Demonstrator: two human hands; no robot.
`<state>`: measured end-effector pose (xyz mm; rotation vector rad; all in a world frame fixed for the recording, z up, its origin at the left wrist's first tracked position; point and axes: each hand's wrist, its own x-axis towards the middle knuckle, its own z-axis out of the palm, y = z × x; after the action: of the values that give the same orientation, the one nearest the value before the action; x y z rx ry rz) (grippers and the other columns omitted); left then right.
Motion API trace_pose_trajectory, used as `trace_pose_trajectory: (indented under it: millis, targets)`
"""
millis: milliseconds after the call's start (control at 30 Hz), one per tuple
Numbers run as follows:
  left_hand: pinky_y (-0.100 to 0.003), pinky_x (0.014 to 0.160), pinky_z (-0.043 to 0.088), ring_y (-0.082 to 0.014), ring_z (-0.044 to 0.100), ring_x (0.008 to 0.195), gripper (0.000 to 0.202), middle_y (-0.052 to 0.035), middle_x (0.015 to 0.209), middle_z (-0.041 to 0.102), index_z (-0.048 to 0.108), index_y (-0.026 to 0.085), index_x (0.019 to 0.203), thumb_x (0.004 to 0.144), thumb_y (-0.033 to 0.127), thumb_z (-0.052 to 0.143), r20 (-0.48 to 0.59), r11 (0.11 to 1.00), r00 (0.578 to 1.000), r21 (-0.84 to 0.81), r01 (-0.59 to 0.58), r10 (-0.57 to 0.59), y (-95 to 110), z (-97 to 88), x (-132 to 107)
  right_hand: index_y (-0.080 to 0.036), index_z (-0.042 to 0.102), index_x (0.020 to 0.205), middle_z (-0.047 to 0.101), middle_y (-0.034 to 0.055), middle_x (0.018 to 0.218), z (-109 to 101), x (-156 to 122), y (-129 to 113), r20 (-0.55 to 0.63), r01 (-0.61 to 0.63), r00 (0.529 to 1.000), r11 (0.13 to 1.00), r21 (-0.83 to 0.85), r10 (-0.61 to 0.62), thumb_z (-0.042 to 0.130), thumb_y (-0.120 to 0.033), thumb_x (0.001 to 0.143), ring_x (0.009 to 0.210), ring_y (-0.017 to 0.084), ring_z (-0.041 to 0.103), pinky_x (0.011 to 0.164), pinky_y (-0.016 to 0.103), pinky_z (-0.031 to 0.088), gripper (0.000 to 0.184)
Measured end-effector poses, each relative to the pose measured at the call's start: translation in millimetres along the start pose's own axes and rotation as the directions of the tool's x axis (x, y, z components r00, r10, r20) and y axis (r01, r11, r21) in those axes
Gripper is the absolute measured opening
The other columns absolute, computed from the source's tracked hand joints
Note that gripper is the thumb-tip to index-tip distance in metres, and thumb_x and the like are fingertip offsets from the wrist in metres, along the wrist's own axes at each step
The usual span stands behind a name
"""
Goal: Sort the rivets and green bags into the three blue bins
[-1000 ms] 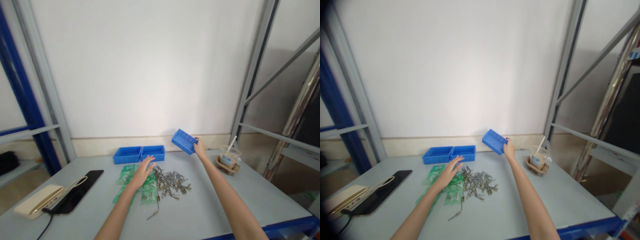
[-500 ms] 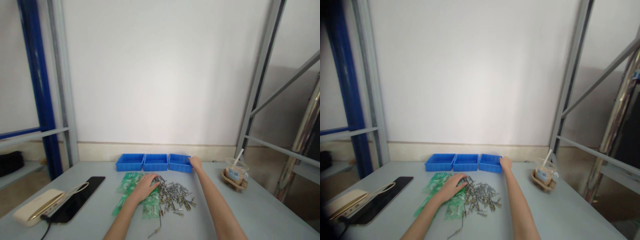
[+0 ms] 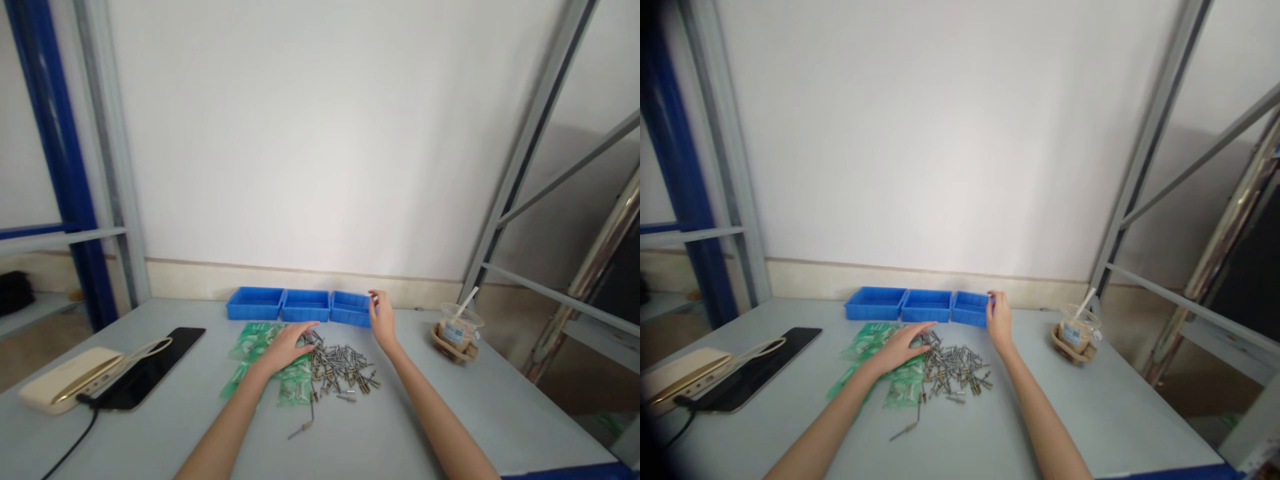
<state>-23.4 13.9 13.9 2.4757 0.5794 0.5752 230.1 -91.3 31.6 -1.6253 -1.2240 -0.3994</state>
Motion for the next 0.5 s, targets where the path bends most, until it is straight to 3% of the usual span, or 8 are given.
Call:
trace_pose_trajectory:
  millis: [100, 200, 333, 500]
  targets:
    - [-0.037, 0.094, 0.038, -0.0237, 0.053, 0.105, 0.048, -0.0067, 0.114, 0.060, 0.052, 0.023, 0.122, 0.075, 0.032, 0.059, -0.003, 0.999, 1.000, -0.036, -0.001, 0.001, 0.8, 0.9, 1.3, -0.020, 0.061, 0.096, 0.059, 0.0054, 0.091, 6.8, -28.5, -23.5, 0.325, 0.115, 0.934, 0.985, 0.127, -0.151, 0.039, -0.022, 0.086, 0.079, 0.017, 0.055, 0.076, 0.031, 0.044, 0.025]
    - [-0.036, 0.092, 0.040, -0.0239, 0.054, 0.103, 0.053, -0.0079, 0.116, 0.059, 0.051, 0.022, 0.123, 0.073, 0.035, 0.061, -0.023, 0.996, 0.999, -0.083, 0.021, -0.023, 4.4, -2.1, 0.5, -0.022, 0.061, 0.102, 0.061, 0.0047, 0.096, 16.0, -53.7, -40.8, 0.490, 0.119, 0.852, 0.979, 0.167, -0.187, 0.045, -0.026, 0.086, 0.084, 0.018, 0.056, 0.080, 0.032, 0.043, 0.023]
    - [-0.038, 0.096, 0.037, -0.0269, 0.050, 0.110, 0.059, -0.0092, 0.124, 0.053, 0.051, 0.022, 0.122, 0.068, 0.042, 0.066, -0.089, 0.998, 0.995, 0.017, 0.055, -0.053, 10.8, -16.5, -5.4, -0.023, 0.061, 0.104, 0.063, 0.0050, 0.101, 16.9, -66.1, -47.7, 0.583, 0.132, 0.789, 0.981, 0.145, -0.192, 0.047, -0.032, 0.087, 0.097, 0.020, 0.055, 0.088, 0.034, 0.039, 0.024]
    - [-0.042, 0.100, 0.030, -0.0304, 0.048, 0.111, 0.031, -0.0050, 0.108, 0.062, 0.067, 0.026, 0.090, 0.061, 0.036, 0.072, -0.059, 0.953, 0.990, 0.267, 0.140, -0.129, 10.7, -29.8, -13.5, -0.023, 0.064, 0.097, 0.064, 0.0039, 0.096, 3.5, -56.7, -39.8, 0.563, 0.067, 0.818, 0.991, 0.112, -0.119, 0.052, -0.036, 0.085, 0.094, 0.020, 0.055, 0.084, 0.033, 0.039, 0.022]
